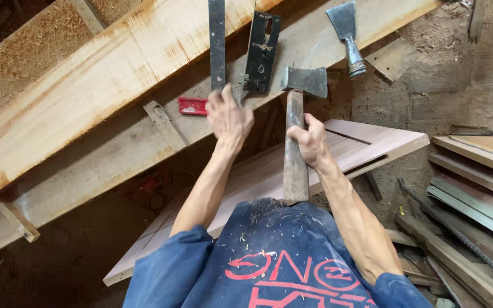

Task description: The person uses a chisel and mallet to carve a mortise into a wooden plank, then tests the fit with a metal plate. The person repeatedly chips away wood and checks alignment throughout the process.

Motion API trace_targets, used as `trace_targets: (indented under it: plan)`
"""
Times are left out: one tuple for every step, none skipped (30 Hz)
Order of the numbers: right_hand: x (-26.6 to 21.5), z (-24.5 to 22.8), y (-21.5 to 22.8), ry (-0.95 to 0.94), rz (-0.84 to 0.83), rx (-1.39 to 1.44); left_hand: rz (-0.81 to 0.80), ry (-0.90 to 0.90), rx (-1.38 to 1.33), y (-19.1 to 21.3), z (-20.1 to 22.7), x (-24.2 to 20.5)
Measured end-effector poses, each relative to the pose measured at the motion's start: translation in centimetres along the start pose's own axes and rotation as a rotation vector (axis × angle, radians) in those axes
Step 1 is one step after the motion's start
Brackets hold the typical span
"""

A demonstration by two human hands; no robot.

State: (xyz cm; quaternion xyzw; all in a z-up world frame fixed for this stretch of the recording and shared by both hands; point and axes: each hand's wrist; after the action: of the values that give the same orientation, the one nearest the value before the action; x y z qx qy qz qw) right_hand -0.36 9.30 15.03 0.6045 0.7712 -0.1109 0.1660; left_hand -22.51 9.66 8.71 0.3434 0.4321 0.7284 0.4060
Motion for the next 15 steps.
trace_targets:
  plan:
    - [-0.4,-0.2,-0.1,0.005,0.002,-0.008,-0.087,0.067,-0.038,0.3,-0.3,-1.0]
    - [-0.6,-0.3,-0.4,0.013,0.006,-0.013,-0.172,0.131,-0.075,0.6,-0.6,-1.8]
    - [-0.8,-0.3,-0.7,0.019,0.002,-0.010,-0.258,0.195,-0.112,0.9,-0.8,-2.1]
    - [-0.9,-0.3,-1.0,0.026,-0.001,-0.008,-0.244,0.182,-0.113,1.3,-0.8,-2.3]
    - [-1.1,-0.2,-1.1,0.033,-0.005,-0.005,-0.229,0.169,-0.114,1.8,-0.6,-2.5]
    - [-1.3,-0.1,-1.2,0.016,-0.022,0.005,-0.213,0.156,-0.117,2.5,-0.4,-2.7]
    - [-1.7,0.1,-1.4,0.000,-0.039,0.016,-0.242,0.161,-0.163,3.3,-0.1,-2.8]
    - [-1.9,0.3,-1.3,-0.013,-0.056,0.024,-0.268,0.165,-0.213,4.2,0.3,-2.9]
    - [-2.2,0.3,-1.3,-0.012,-0.062,0.043,-0.294,0.169,-0.262,5.3,0.7,-3.1]
    - [-2.8,0.4,-1.2,-0.014,-0.066,0.063,-0.383,0.318,-0.459,6.5,1.0,-3.6]
    - [-3.4,0.5,-1.0,-0.016,-0.069,0.082,-0.471,0.466,-0.656,7.9,1.1,-4.3]
    - [-4.2,0.5,-0.7,0.010,-0.065,0.101,-0.569,0.611,-0.850,9.3,1.2,-5.2]
    - [-5.0,0.5,-0.2,0.037,-0.060,0.119,-0.610,0.608,-1.011,10.6,1.4,-6.1]
    - [-6.1,0.5,0.3,0.057,-0.042,0.142,-0.667,0.602,-1.164,11.9,1.5,-6.8]
    - [-6.9,0.4,0.8,0.144,-0.028,0.158,-0.725,0.598,-1.317,13.0,1.8,-7.4]
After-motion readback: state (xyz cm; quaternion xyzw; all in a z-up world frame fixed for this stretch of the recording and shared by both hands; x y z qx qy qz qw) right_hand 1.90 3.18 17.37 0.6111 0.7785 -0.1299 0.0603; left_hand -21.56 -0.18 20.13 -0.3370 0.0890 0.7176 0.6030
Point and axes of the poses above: each hand's wrist, its own x-axis towards the middle knuckle, its own y-axis out of the back of the hand, z = x × y, and after that the axes turned 4 degrees about y, right-handed
